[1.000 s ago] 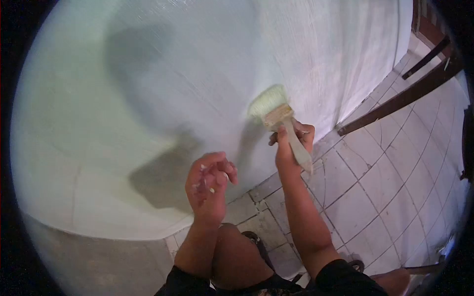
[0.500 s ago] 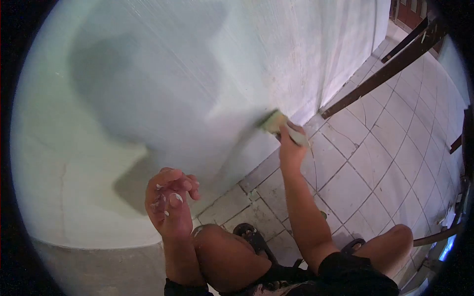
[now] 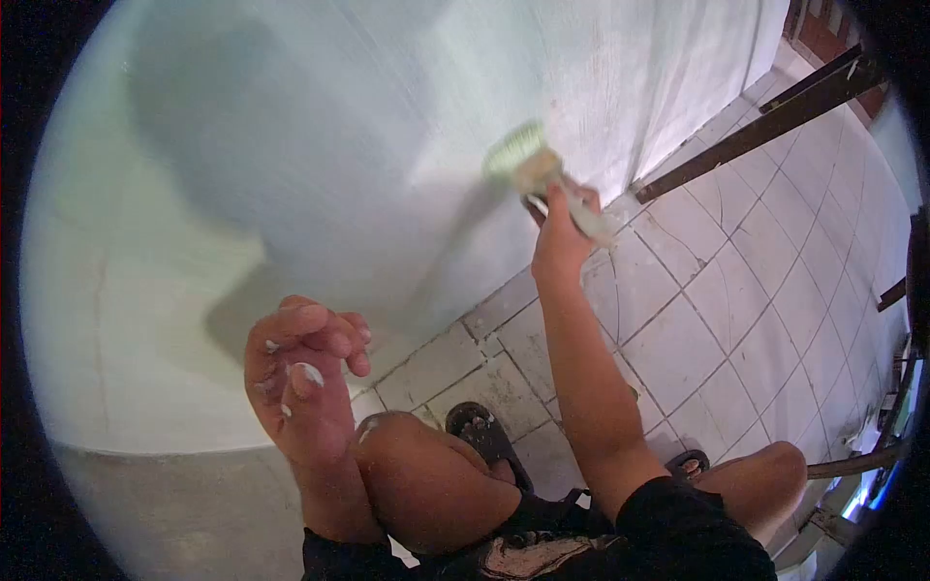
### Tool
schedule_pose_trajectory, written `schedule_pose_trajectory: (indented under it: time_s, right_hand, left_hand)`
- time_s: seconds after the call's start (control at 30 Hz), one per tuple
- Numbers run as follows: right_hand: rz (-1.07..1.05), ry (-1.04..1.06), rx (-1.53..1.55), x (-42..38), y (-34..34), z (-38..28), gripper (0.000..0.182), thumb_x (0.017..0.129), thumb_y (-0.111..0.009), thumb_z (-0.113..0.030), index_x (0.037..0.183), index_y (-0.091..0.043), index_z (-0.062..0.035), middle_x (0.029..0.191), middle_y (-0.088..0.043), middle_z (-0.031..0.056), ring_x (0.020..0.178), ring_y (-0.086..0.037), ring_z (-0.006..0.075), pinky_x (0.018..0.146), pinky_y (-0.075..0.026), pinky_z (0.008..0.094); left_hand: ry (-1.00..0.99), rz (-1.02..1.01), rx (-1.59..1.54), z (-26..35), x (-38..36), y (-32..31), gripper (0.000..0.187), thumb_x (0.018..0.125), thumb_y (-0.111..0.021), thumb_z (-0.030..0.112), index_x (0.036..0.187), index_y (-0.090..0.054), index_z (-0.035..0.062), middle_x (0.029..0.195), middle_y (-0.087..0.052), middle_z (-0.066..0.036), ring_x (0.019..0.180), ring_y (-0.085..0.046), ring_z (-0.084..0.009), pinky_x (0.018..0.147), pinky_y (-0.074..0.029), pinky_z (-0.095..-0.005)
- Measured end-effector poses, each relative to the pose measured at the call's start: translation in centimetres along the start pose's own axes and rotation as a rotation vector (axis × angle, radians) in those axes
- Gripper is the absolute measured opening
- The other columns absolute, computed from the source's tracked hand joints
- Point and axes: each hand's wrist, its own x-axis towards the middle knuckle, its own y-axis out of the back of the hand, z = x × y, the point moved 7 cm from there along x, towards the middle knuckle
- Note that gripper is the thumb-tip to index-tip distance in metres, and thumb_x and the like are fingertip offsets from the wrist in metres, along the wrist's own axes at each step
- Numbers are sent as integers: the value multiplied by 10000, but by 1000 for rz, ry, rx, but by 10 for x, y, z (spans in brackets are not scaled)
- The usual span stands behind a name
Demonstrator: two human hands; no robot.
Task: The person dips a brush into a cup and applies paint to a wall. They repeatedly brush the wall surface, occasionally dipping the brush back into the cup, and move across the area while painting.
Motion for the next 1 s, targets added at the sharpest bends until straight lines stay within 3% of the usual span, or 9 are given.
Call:
schedule_pose_trajectory:
  time_s: [0.27, 0.4, 0.53, 0.57, 0.63, 0.77, 0.87, 0.93, 1.0]
  right_hand:
    - [228, -151, -361, 1, 131, 71, 139, 826, -592, -94, 943, -527, -59, 890, -577, 58, 773, -579, 143, 568, -469, 248]
    - [185, -159, -328, 16, 99, 86, 160, 805, -599, -87, 950, -543, -49, 869, -580, 61, 751, -573, 136, 577, -470, 264]
    - [151, -54, -115, 15, 21, 14, 209, 798, -597, -78, 993, -536, -38, 908, -580, 87, 789, -569, 156, 650, -485, 278]
    - [160, -62, -123, 13, 17, -1, 209, 798, -597, -78, 993, -536, -38, 908, -580, 87, 789, -569, 156, 650, -485, 278]
    - [56, -62, 240, 13, 7, -20, 250, 816, -581, -58, 1046, -490, -28, 950, -569, 97, 834, -569, 163, 681, -494, 293]
    - [-44, 91, 254, 10, 3, -22, 253, 840, -563, -49, 1067, -451, -29, 978, -561, 107, 858, -573, 170, 685, -502, 299]
    - [-29, 94, -78, 11, 45, 39, 206, 860, -560, -75, 1031, -458, -20, 989, -555, 109, 848, -574, 170, 686, -505, 284]
    - [86, 105, -130, 13, 89, 69, 152, 834, -590, -67, 942, -512, 6, 862, -587, 109, 780, -592, 161, 645, -500, 282]
    - [195, 56, -483, 16, 138, 99, 118, 819, -599, -75, 887, -535, -4, 807, -588, 88, 743, -579, 136, 615, -479, 273]
  left_hand:
    - [-69, -30, 18, 18, -13, 5, 393, 845, -599, 344, 1060, -546, 20, 767, -532, -53, 623, -499, -137, 645, -430, -342]
    - [-107, -52, 61, 28, -20, 6, 357, 863, -566, 331, 1056, -547, 31, 766, -519, -55, 607, -492, -133, 655, -428, -349]
    - [-92, -86, 30, 32, -25, 7, 340, 868, -557, 323, 1061, -545, 43, 758, -506, -55, 602, -491, -133, 657, -428, -349]
    - [-99, -64, 26, 32, -25, 7, 336, 868, -557, 324, 1054, -547, 44, 753, -503, -54, 599, -491, -134, 651, -426, -348]
    - [-96, -37, 20, 28, -25, 6, 331, 868, -557, 324, 1047, -550, 45, 749, -500, -53, 596, -491, -136, 645, -425, -347]
    - [-93, -86, 62, 18, -18, -1, 349, 866, -564, 338, 1011, -555, 20, 764, -505, -61, 615, -498, -147, 632, -422, -341]
    - [-90, -90, 96, 17, -18, -3, 360, 868, -563, 339, 1006, -553, 7, 766, -511, -64, 618, -498, -150, 635, -425, -337]
    - [-80, -86, 118, 18, -18, -5, 366, 869, -564, 339, 1008, -551, 2, 765, -514, -64, 618, -498, -150, 640, -427, -336]
    - [-64, -50, 130, 20, -21, -3, 368, 865, -572, 337, 1010, -552, -1, 754, -518, -62, 623, -500, -151, 643, -430, -337]
